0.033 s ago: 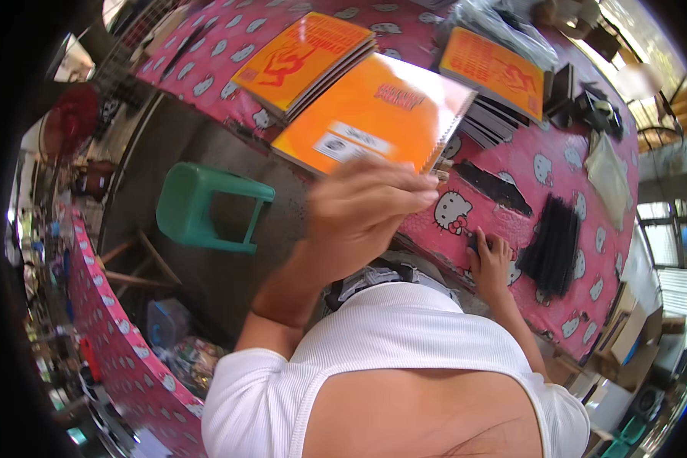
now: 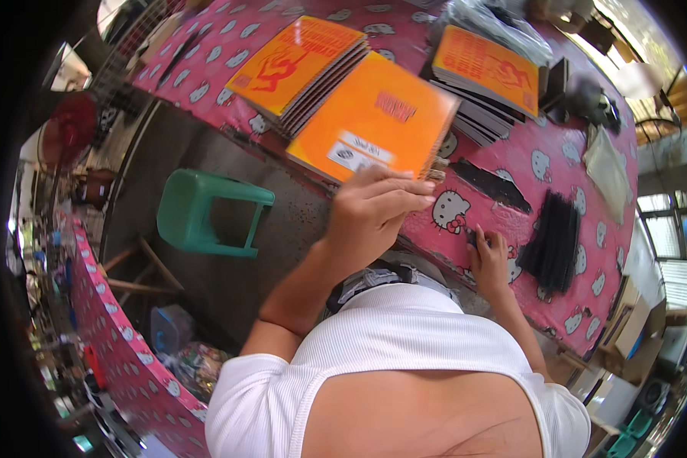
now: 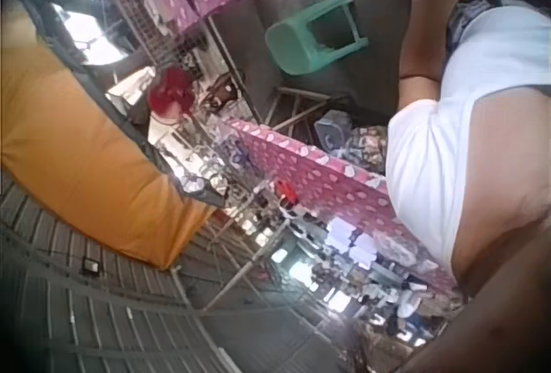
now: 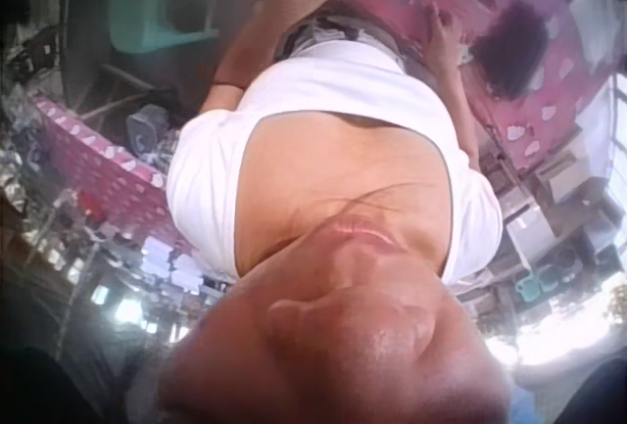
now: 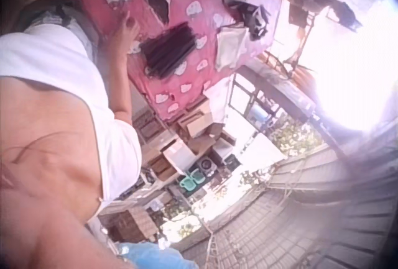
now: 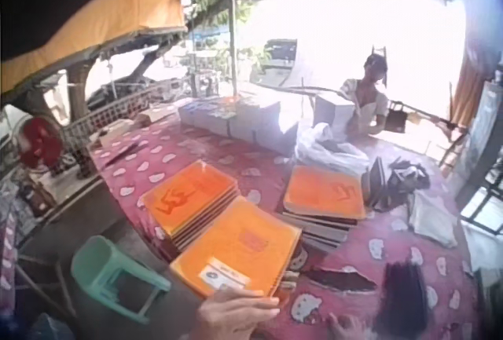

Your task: The person binds books by inserting plastic spiral coils into the pre-punched holes of notebook stacks and trimming the ends with pliers.

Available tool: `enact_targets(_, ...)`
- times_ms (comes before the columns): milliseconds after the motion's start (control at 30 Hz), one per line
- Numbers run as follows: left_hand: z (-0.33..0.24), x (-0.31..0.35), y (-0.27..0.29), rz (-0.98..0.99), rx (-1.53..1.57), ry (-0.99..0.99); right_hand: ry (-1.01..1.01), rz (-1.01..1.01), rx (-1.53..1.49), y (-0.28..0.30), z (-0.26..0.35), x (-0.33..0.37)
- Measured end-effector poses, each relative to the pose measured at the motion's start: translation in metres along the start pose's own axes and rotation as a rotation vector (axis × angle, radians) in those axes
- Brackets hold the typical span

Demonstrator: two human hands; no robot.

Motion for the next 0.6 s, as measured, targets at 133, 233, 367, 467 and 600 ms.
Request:
enact_targets(133, 0.042, 0.040, -0.043, -0.130, 0.115, 0.398, -0.176, 0.188, -0.516, 0.034, 0.049, -0.034)
enact_targets(233, 0.053, 0.056, -0.049, -0.180, 0.184, 0.420, 0.055, 0.011, -0.582, 0.062, 0.094, -0.059)
enact_targets(367, 0.049, 0.056, -0.047, -0.190, 0.163, 0.377, 0.151, -0.090, -0.479, 0.066, 0.114, -0.081)
enact_targets(467, 0.049, 0.056, -0.043, -0.212, 0.154, 0.390, 0.090, 0.005, -0.543, 0.061, 0.117, -0.084)
enact_targets(600, 0.041, 0.051, -0.039, -0.216, 0.164, 0.249, -0.632, 0.770, -1.836, 0.006, 0.095, -0.071)
Point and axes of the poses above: each hand's wrist, its own x-axis away from the middle knuckle, its own y-axis out of the back of the hand, z = x × y, the point moved 6 cm from there along -x, towards the middle knuckle
